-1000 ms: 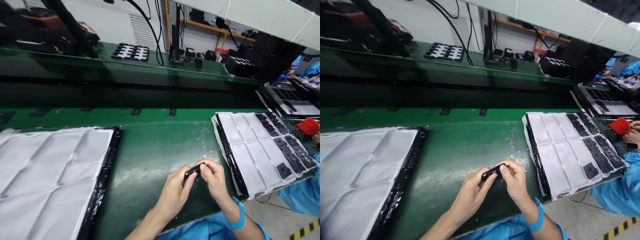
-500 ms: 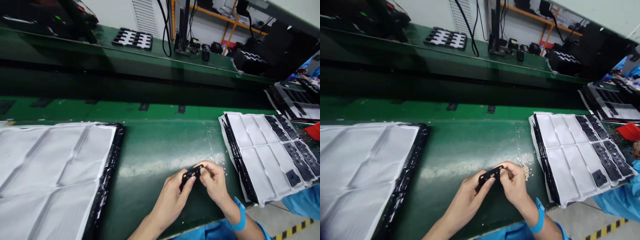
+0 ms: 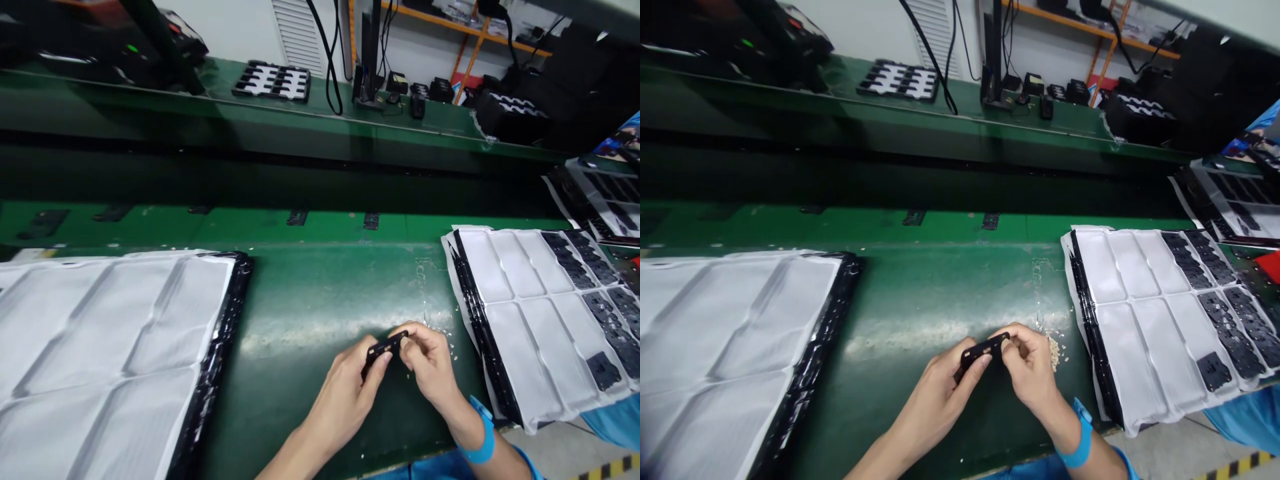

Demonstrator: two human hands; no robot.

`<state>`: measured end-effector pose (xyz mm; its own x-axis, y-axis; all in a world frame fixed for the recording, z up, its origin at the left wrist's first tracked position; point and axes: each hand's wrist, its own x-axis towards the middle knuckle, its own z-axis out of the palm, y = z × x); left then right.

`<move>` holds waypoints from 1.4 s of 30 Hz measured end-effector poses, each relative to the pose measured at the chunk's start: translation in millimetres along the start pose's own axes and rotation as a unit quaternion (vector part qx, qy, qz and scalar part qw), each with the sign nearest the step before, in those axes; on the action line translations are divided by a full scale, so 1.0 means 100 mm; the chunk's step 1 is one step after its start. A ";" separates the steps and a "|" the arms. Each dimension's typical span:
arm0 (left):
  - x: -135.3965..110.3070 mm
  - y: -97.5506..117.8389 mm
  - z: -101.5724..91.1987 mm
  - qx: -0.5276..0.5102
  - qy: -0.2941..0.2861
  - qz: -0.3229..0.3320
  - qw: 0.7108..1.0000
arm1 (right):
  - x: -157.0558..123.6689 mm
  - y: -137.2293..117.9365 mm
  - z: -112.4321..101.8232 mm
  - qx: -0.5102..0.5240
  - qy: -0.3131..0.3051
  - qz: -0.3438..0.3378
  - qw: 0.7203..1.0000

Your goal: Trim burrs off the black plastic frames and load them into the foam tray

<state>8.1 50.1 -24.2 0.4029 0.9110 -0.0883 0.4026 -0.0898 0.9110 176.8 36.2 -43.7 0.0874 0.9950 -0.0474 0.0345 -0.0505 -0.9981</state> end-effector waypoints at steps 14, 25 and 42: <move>0.12 0.04 0.10 -0.120 -0.070 -0.035 0.990 | -0.11 0.00 -0.31 -0.016 -0.005 0.029 0.999; 0.18 -0.03 0.31 -0.175 -0.004 -0.051 0.983 | -0.20 -0.09 -0.35 -0.058 -0.012 -0.084 0.995; 0.16 -0.03 0.28 -0.113 -0.033 0.011 0.993 | -0.20 -0.09 -0.36 -0.028 0.004 -0.050 0.998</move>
<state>36.1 53.3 -39.7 0.4656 0.8808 -0.0863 0.2007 -0.0101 0.9796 210.4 13.4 -32.0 0.0889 0.9947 0.0524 0.0991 0.0435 -0.9941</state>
